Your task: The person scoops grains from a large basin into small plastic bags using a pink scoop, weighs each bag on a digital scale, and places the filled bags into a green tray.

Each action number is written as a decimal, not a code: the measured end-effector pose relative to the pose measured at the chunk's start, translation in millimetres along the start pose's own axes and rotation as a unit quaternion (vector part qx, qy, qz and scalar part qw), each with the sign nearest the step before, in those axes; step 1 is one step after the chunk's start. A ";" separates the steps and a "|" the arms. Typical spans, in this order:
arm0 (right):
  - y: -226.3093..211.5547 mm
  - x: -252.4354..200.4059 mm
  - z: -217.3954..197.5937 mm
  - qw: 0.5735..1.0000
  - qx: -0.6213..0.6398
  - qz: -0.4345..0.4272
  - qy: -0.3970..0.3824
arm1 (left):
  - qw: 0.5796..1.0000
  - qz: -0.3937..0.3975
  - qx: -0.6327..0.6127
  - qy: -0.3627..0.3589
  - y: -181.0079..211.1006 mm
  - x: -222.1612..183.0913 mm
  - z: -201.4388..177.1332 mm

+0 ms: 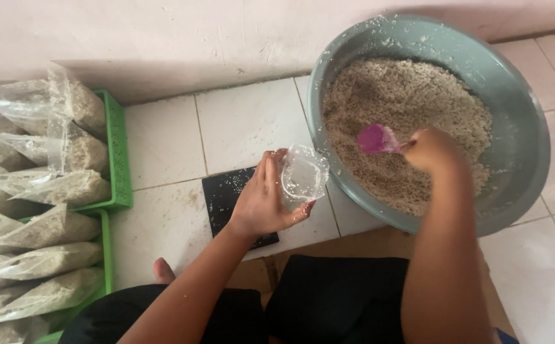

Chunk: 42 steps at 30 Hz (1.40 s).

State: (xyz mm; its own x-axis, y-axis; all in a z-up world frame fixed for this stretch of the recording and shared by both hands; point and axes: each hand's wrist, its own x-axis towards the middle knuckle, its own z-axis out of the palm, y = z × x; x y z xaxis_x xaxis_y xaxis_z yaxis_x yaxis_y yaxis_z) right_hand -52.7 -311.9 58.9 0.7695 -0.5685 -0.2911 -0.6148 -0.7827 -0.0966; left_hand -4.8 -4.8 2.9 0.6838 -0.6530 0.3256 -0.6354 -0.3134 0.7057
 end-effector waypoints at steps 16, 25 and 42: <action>-18.0 8.4 14.5 0.987 0.030 0.004 -0.155 | 1.000 0.017 0.020 -0.014 -11.5 -1.0 4.9; -5.9 12.4 15.7 0.981 0.120 0.019 -0.149 | 0.999 0.033 0.020 0.002 -10.6 -0.8 3.7; 7.2 -28.2 -54.8 0.983 0.171 -0.019 -0.066 | 0.996 0.061 0.062 0.006 -10.9 -4.4 9.1</action>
State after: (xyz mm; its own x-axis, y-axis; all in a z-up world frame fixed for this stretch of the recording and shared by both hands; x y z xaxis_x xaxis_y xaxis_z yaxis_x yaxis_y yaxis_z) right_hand -69.3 -315.4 118.6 0.7778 -0.4847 -0.4002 -0.6255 -0.6592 -0.4174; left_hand -4.1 -4.7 -11.9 0.6019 -0.6837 0.4126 -0.7535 -0.3152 0.5770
